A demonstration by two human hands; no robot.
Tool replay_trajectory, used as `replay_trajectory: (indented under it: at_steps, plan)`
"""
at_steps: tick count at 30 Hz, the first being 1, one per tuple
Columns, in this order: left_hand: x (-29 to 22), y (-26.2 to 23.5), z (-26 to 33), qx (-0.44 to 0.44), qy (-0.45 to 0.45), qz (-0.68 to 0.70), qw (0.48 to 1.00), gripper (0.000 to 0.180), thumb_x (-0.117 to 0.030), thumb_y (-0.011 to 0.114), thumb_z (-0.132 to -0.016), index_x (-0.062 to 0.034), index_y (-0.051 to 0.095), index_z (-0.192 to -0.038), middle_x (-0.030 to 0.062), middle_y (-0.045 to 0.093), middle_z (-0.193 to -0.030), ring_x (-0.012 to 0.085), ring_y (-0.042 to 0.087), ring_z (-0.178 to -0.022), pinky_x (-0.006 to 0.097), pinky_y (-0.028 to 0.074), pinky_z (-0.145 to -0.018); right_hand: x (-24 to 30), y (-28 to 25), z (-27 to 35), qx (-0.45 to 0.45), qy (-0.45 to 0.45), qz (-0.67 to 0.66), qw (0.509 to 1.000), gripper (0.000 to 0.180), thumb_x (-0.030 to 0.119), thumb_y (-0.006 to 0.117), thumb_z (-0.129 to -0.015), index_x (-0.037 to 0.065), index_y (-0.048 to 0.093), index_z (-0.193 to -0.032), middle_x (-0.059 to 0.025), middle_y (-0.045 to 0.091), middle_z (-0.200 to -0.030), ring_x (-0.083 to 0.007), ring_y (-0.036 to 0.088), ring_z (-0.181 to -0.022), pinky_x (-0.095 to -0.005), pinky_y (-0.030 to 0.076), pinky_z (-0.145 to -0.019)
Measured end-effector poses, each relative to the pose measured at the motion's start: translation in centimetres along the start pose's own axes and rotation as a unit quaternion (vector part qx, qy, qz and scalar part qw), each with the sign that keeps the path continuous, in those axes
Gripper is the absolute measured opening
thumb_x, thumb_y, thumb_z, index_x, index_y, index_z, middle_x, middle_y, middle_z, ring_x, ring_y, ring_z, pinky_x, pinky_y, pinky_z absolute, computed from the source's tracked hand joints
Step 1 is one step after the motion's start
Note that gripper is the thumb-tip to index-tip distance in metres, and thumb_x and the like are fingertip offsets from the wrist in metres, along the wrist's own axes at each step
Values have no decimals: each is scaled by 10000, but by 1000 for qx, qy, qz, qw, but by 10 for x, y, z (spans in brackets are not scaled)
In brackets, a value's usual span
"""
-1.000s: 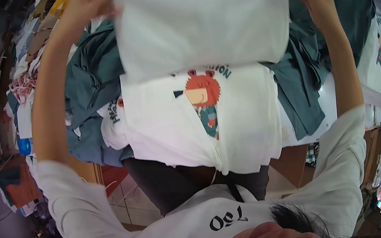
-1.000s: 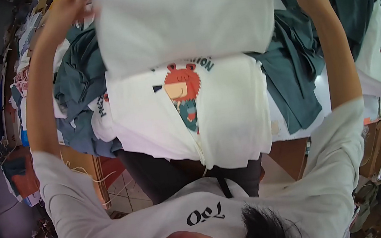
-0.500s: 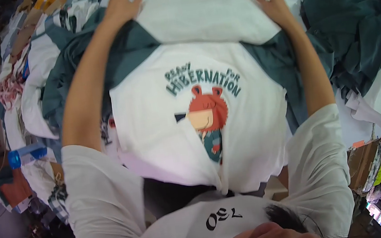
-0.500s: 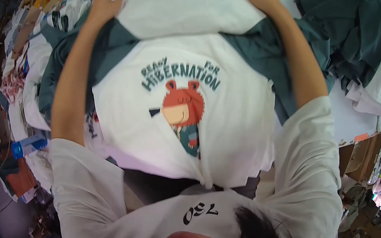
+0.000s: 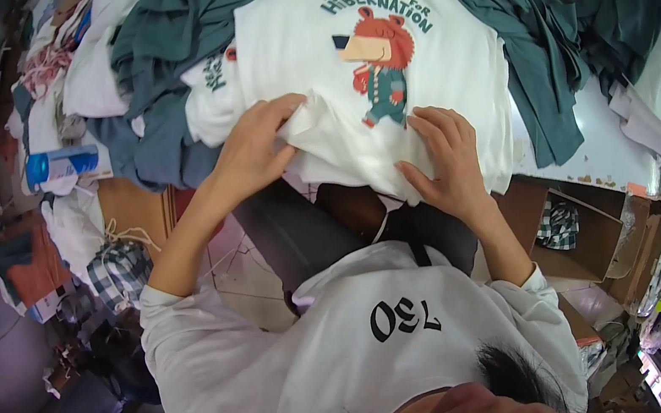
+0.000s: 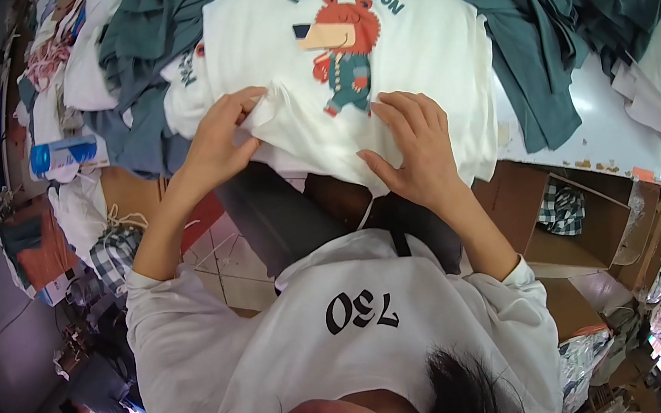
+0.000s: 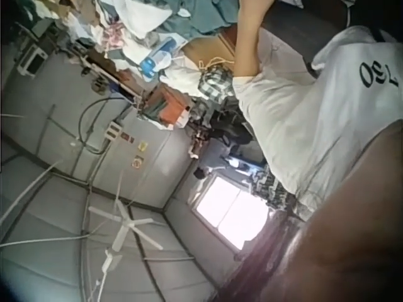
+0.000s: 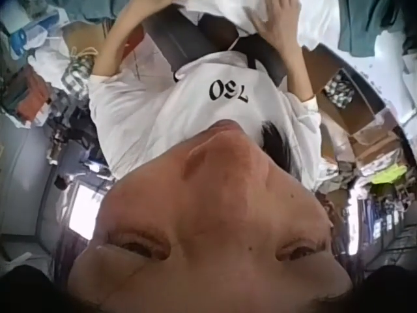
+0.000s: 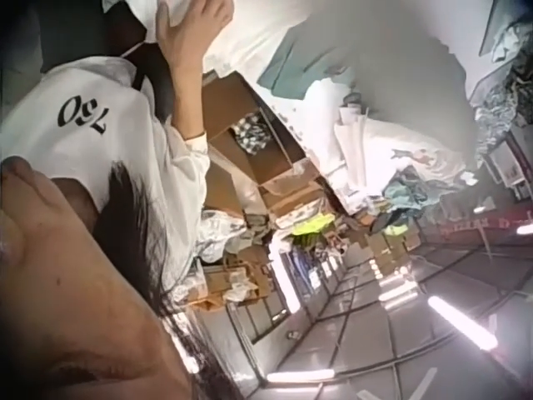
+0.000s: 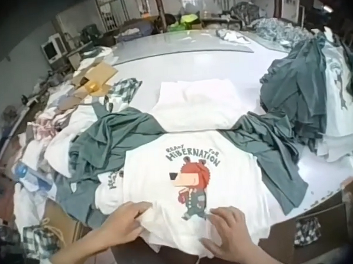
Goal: Folding and stacking printed t-shirts in a factory environment.
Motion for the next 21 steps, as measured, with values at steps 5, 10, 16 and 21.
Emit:
replay_trajectory:
  at_steps: [5, 10, 16, 21]
  plan:
    - [3, -13, 47, 77, -35, -85, 993, 359, -35, 691, -749, -98, 662, -1102, 47, 629, -918, 260, 598, -960, 383, 452, -871, 32, 18, 25, -7, -30, 80, 996, 595, 222, 841, -696, 81, 602, -1223, -160, 508, -1358, -384, 471, -1244, -494, 347, -1057]
    - [35, 16, 114, 116, -89, -176, 973, 157, -61, 722, -776, -62, 662, -921, 79, 616, -869, 297, 625, -861, 399, 484, -746, 34, 24, 44, -3, -30, 104, 994, 583, 181, 842, -681, 99, 607, -1209, -153, 507, -1355, -380, 477, -1239, -474, 369, -1034]
    - [-12, 31, 106, -210, 43, -95, 972, 208, -122, 804, -785, -43, 653, -905, 83, 625, -919, 295, 625, -833, 377, 515, -727, 15, 30, 74, -24, -43, 142, 989, 543, 96, 795, -697, 107, 586, -1197, -118, 556, -1219, -326, 539, -1133, -438, 406, -947]
    - [-2, 48, 80, -172, 92, -132, 972, 278, -67, 795, -718, -62, 637, -946, 62, 622, -1015, 268, 607, -967, 365, 473, -809, 6, 11, 85, -25, -53, 127, 990, 481, -40, 715, -680, 82, 589, -1128, -112, 588, -1095, -322, 566, -1011, -426, 442, -877]
Point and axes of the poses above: each hand's wrist, its own z-axis away from the middle knuckle, its own y-axis out of the palm, x = y × z, the point moved 6 cm from there along -z, towards the middle knuckle
